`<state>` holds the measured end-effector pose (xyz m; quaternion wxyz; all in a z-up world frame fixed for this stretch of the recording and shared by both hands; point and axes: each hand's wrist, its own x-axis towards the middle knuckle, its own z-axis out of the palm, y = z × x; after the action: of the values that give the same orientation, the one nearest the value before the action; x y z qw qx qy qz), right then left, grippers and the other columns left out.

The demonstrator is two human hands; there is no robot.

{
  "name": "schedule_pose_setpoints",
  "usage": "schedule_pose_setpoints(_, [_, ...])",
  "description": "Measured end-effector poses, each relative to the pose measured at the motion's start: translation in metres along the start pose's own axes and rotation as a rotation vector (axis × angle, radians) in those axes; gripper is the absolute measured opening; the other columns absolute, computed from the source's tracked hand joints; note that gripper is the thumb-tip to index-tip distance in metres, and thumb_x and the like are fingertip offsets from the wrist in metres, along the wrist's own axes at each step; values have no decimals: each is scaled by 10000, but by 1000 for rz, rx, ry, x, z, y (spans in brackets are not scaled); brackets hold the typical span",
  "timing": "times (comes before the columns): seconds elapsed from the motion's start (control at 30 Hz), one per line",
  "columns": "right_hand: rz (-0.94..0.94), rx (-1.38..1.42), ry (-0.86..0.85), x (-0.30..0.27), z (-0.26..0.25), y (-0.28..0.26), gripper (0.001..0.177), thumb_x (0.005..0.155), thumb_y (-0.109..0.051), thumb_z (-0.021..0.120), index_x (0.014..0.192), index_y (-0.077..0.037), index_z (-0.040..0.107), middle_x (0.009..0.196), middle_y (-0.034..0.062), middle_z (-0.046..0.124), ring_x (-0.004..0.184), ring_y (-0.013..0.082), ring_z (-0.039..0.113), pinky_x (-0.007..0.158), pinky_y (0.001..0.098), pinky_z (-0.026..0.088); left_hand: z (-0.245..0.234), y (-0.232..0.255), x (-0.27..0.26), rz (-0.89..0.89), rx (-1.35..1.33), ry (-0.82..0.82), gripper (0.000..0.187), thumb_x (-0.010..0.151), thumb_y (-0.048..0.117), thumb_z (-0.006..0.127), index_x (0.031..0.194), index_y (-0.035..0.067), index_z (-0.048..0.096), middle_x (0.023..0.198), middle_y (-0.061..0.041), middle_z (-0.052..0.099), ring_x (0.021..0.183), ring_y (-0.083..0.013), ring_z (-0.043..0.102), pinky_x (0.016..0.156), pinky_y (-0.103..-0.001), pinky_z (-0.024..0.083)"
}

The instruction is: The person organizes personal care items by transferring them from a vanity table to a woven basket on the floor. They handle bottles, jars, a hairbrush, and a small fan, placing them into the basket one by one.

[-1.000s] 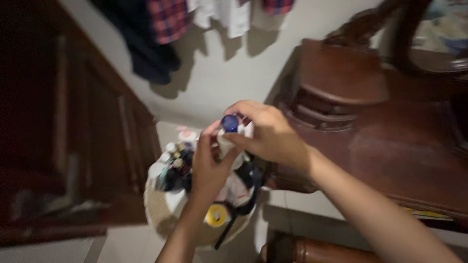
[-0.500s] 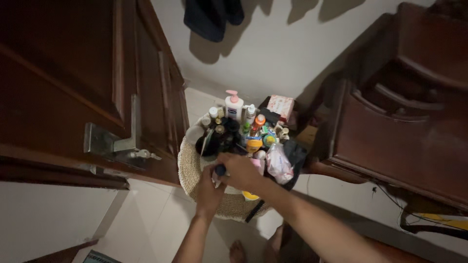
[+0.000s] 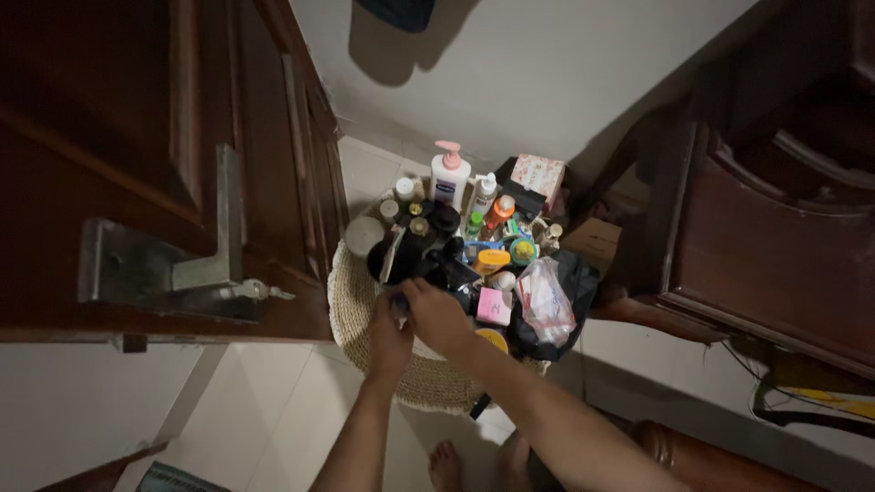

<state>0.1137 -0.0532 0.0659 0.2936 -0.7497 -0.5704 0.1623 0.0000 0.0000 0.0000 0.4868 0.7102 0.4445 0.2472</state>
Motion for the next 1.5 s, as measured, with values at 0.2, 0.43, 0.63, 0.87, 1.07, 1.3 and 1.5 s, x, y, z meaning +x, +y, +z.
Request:
schedule_pose_setpoints(0.2, [-42,45,-50,-2,-17,-2,455,747,-6,727,1169,-26,560,1063,194,646,946,426,676,776,491,553,-15,19,-5,20,23,-9,668,831,-8,717,1442,33,451,1331,-210,621,1237,-360,616,982,-440,510])
schedule_pose_setpoints(0.43, [-9,79,-69,-11,-88,-36,343,786,-77,766,1106,-48,645,1026,149,671,909,378,694,726,472,548,-14,70,-68,27,53,57,645,895,22,712,1456,-13,396,1424,-264,494,1307,-409,520,1016,-478,475])
schedule_pose_setpoints(0.63, [51,286,97,-39,-221,-40,227,912,-156,724,1098,-28,703,983,131,729,841,267,755,722,373,599,34,190,-88,121,-272,23,490,935,59,625,1397,29,464,1307,-172,565,1195,-278,623,883,-384,589])
schedule_pose_setpoints(0.87, [373,376,468,-107,-416,29,212,948,-179,693,1095,-29,728,913,64,754,754,116,688,647,291,562,158,390,-48,466,-321,-321,268,1007,86,603,1272,49,582,1178,-143,686,1088,-266,701,902,-359,557])
schedule_pose_setpoints(1.07, [442,141,771,-205,-571,133,205,973,-178,687,1116,-36,722,908,22,749,802,74,672,698,254,548,313,527,-74,710,-400,-532,369,957,99,648,1313,55,559,1209,-156,683,1117,-283,693,954,-386,548])
schedule_pose_setpoints(1.3, [637,-241,942,-323,-729,260,241,989,-210,695,1144,-28,719,955,98,764,805,134,704,729,301,544,507,630,-103,839,-396,-731,439,935,89,672,1347,65,523,1298,-177,621,1189,-318,644,1006,-413,524])
schedule_pose_setpoints(1.5, [642,-568,922,-384,-840,352,291,955,-200,734,1152,12,709,1071,192,732,945,332,712,837,425,550,636,707,-121,888,-293,-768,463,917,141,681,1350,86,527,1353,-174,595,1232,-387,596,1007,-459,498])
